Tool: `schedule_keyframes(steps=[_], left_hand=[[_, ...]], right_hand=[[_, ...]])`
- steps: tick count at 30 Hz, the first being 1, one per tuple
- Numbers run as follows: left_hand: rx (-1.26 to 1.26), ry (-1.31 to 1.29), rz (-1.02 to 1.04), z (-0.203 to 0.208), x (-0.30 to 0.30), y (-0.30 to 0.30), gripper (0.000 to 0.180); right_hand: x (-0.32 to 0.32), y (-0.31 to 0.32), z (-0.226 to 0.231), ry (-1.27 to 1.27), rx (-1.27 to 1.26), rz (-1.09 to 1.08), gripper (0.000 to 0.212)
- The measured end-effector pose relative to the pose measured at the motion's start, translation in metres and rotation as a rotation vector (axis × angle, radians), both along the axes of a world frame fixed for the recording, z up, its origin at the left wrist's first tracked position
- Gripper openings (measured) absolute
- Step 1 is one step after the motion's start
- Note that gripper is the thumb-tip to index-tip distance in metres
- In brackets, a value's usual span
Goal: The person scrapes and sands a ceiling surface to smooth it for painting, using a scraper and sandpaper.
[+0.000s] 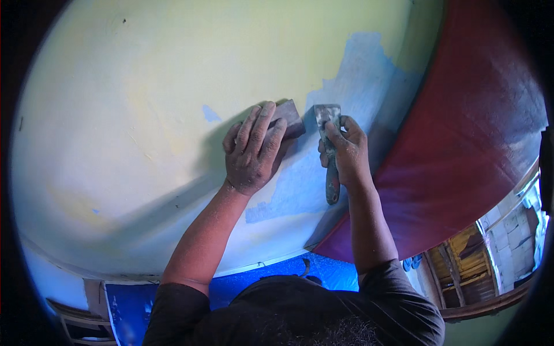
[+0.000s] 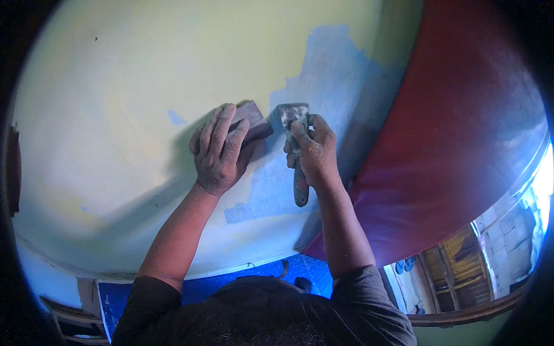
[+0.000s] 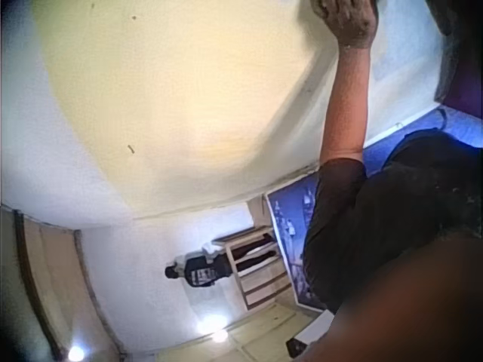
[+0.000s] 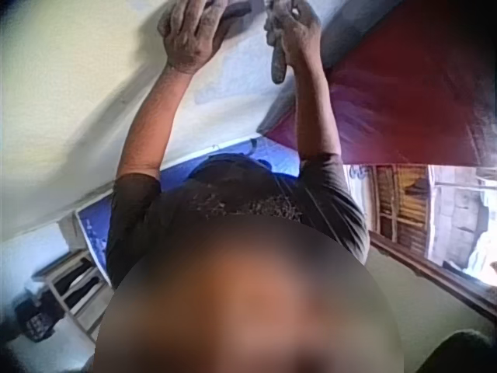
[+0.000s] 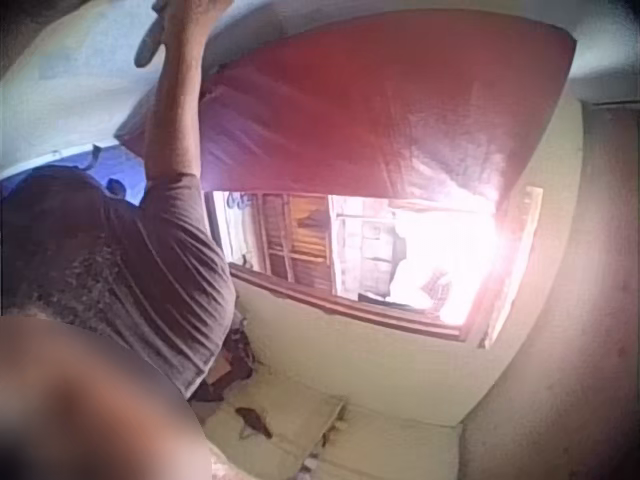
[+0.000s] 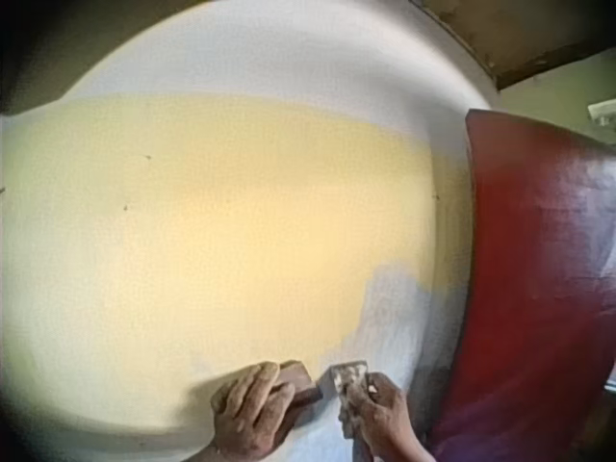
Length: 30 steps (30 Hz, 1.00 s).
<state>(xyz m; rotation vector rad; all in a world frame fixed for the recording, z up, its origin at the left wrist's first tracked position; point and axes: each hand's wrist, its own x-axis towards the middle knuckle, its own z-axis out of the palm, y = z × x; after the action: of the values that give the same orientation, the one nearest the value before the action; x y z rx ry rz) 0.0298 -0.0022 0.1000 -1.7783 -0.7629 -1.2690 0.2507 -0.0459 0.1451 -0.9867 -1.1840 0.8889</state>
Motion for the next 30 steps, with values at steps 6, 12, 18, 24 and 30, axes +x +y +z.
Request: schedule_keyframes(steps=[6, 12, 18, 24, 30], left_hand=[[0.006, -0.018, 0.007, 0.001, -0.002, 0.005, 0.034], [-0.015, -0.019, 0.017, 0.000, 0.002, 0.006, 0.039], [-0.067, 0.073, 0.170, -0.003, 0.003, -0.001, 0.053], [-0.161, 0.096, 0.385, -0.053, 0.010, -0.007, 0.058], [-0.208, -0.030, 0.482, -0.043, 0.044, -0.008, 0.065]], right_hand=[[0.001, 0.012, 0.014, -0.015, 0.072, 0.010, 0.027], [0.011, 0.006, -0.024, -0.094, -0.052, 0.016, 0.029], [0.012, 0.026, -0.012, -0.076, 0.191, 0.054, 0.028], [0.046, 0.000, -0.142, -0.055, -0.101, 0.159, 0.027], [0.077, -0.032, -0.205, -0.030, -0.290, 0.275, 0.026]])
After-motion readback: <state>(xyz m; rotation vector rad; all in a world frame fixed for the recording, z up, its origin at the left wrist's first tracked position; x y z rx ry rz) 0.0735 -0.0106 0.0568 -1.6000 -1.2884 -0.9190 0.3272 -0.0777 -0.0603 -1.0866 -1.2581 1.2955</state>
